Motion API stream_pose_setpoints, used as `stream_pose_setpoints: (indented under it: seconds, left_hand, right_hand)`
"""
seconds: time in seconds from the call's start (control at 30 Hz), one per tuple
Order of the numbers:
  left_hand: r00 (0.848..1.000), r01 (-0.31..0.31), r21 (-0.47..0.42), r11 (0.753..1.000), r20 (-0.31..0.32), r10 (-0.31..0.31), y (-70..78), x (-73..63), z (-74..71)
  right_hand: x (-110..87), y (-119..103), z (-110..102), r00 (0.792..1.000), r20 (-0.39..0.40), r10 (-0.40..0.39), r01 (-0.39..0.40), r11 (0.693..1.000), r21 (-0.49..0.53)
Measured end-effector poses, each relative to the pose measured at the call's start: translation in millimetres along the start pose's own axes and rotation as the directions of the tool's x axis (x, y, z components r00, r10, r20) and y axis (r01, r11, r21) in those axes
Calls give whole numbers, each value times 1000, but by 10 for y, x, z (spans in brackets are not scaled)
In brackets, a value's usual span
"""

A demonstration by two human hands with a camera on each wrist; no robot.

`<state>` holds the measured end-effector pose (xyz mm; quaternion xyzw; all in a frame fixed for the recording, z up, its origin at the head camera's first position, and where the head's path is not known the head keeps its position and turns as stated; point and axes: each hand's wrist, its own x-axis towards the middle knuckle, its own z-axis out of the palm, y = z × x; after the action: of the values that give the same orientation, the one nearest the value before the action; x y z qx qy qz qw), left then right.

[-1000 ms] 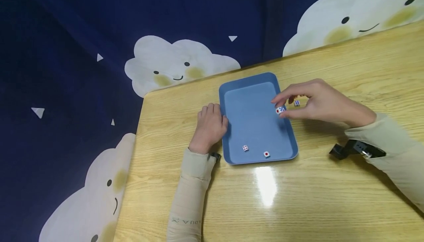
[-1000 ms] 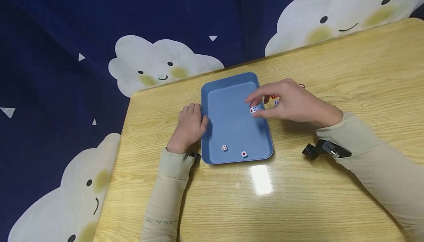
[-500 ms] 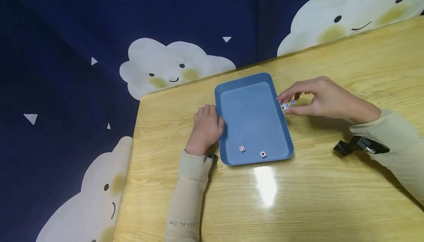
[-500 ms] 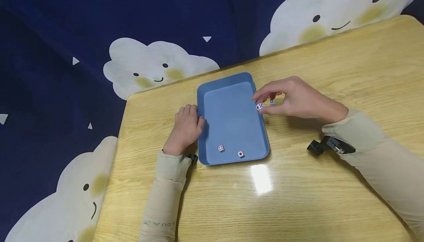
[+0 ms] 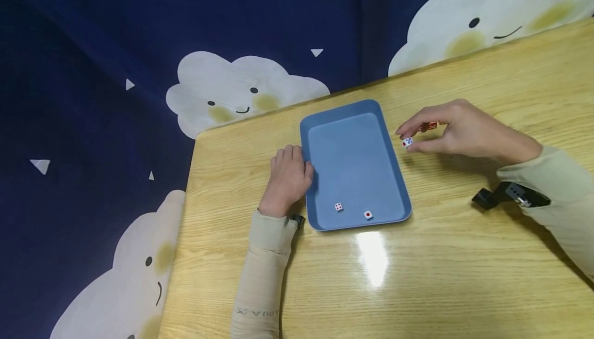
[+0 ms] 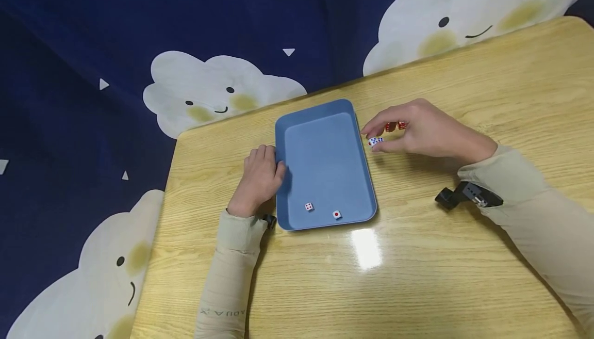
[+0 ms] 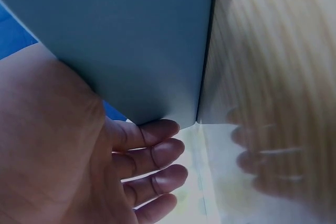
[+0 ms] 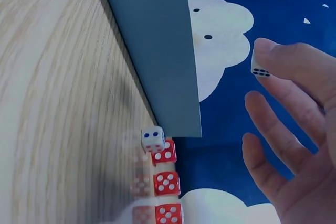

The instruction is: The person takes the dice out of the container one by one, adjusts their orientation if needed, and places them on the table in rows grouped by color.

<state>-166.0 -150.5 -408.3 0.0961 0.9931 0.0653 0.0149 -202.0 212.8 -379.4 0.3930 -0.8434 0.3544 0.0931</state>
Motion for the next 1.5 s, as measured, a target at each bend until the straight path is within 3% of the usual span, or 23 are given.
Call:
stream_pose_setpoints:
  seconds: [0.27, 0.5, 0.7, 0.9, 1.5]
  left_hand:
    - [1000, 3, -5, 1000, -8, -3, -2, -4, 1]
    - [1000, 0, -7, 1000, -8, -1, 2, -12, 0]
    - [1000, 1, -6, 1000, -6, -1, -3, -22, -8]
    - [1000, 3, -2, 1000, -3, -3, 1, -39, -21]
    - [1000, 5, -4, 1000, -6, -5, -1, -36, -8]
  right_hand:
    - [-26, 46, -10, 992, 35, 120, -121, 991, 49]
    - [-44, 119, -1, 989, 50, 140, -144, 986, 86]
    - [-54, 141, -10, 985, 52, 164, -165, 986, 22]
    - [-65, 180, -13, 968, 84, 235, -233, 972, -35]
    - [-92, 261, -12, 936, 150, 320, -313, 947, -68]
